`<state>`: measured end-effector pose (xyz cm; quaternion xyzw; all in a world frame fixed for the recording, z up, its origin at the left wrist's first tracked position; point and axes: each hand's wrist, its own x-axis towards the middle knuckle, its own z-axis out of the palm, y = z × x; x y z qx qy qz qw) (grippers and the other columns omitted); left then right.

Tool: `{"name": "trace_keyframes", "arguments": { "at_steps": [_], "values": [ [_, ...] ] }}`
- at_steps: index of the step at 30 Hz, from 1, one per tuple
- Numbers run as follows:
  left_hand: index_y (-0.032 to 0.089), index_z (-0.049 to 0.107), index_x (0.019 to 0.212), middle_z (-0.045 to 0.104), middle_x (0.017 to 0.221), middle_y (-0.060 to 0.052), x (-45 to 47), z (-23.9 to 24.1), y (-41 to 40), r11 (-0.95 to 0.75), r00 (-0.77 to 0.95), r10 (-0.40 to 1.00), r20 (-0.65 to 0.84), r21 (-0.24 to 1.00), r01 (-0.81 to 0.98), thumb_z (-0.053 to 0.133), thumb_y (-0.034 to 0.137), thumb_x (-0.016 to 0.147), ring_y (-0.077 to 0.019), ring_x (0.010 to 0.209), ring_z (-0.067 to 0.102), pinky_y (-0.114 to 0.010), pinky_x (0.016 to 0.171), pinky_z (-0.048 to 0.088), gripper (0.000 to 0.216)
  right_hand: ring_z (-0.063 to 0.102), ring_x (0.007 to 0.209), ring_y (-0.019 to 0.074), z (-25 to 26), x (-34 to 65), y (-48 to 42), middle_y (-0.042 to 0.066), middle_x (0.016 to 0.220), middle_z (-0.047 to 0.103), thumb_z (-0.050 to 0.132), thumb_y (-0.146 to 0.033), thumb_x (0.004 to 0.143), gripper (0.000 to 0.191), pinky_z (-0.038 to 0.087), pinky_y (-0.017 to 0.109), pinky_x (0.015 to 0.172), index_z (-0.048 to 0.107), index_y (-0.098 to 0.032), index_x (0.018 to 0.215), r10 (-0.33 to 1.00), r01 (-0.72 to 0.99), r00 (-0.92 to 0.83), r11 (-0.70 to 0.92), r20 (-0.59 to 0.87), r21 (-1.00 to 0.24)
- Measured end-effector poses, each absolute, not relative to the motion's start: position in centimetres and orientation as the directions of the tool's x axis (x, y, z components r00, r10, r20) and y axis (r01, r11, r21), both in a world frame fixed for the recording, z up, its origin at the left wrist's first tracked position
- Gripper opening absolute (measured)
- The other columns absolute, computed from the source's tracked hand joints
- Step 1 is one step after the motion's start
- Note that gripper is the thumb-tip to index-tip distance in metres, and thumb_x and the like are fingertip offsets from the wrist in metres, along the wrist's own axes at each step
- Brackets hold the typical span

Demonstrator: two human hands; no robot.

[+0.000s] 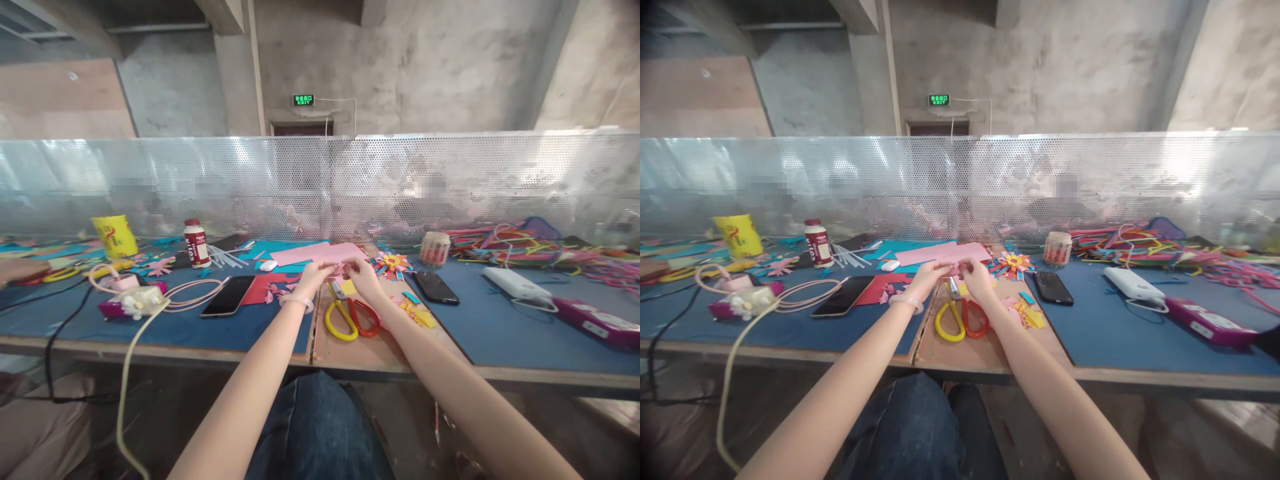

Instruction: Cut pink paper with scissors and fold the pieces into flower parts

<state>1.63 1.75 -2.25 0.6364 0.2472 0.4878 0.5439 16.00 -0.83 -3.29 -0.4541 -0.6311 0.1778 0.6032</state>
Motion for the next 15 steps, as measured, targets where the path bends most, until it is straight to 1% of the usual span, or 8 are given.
{"name": "trace_keyframes", "arguments": {
  "at_steps": [3,7,10,13,15],
  "values": [
    [0.012,0.066,0.089,0.067,0.091,-0.011,1.61,-2.30,1.78,-0.307,0.401,0.847,0.350,0.937,-0.167,0.066,0.031,0.068,-0.0181,0.081,0.063,-0.027,0.068,0.048,0.028,0.060,0.057,0.0113,-3.33,16.02,-0.78,0.001,0.070,0.061,0.045,-0.018,0.075,0.018,0.051,0.025,0.059,0.056,-0.016,0.089,0.792,0.339,0.150,0.521,0.592,-0.783],
    [0.013,0.067,0.087,0.068,0.088,-0.010,1.54,-2.51,2.04,-0.347,0.373,0.854,0.362,0.931,-0.110,0.069,0.032,0.064,-0.0187,0.080,0.062,-0.027,0.066,0.046,0.030,0.061,0.058,0.0112,-3.43,16.07,-0.75,0.000,0.068,0.060,0.042,-0.010,0.071,0.024,0.051,0.025,0.059,0.056,-0.015,0.090,0.800,0.324,0.152,0.515,0.580,-0.794],
    [0.013,0.067,0.084,0.068,0.087,-0.010,1.50,-2.54,2.19,-0.371,0.344,0.858,0.381,0.924,-0.097,0.072,0.031,0.061,-0.0187,0.079,0.062,-0.028,0.068,0.046,0.030,0.062,0.058,0.0112,-3.54,16.06,-0.68,0.000,0.067,0.060,0.042,-0.007,0.069,0.027,0.051,0.025,0.060,0.056,-0.014,0.089,0.810,0.308,0.156,0.504,0.565,-0.807],
    [0.012,0.067,0.082,0.068,0.085,-0.010,1.48,-2.44,2.19,-0.382,0.322,0.864,0.388,0.920,-0.083,0.073,0.030,0.059,-0.0183,0.078,0.061,-0.028,0.070,0.045,0.029,0.062,0.057,0.0114,-3.65,16.03,-0.53,0.001,0.067,0.061,0.042,-0.006,0.068,0.027,0.052,0.026,0.060,0.058,-0.013,0.089,0.822,0.292,0.158,0.490,0.547,-0.821],
    [0.012,0.067,0.082,0.068,0.084,-0.010,1.48,-2.34,2.08,-0.384,0.320,0.865,0.386,0.921,-0.074,0.072,0.030,0.060,-0.0178,0.076,0.061,-0.027,0.068,0.045,0.028,0.062,0.057,0.0114,-3.68,16.01,-0.43,0.001,0.066,0.062,0.044,-0.006,0.069,0.024,0.052,0.026,0.060,0.059,-0.013,0.086,0.828,0.285,0.159,0.483,0.538,-0.828]
  ]
}}
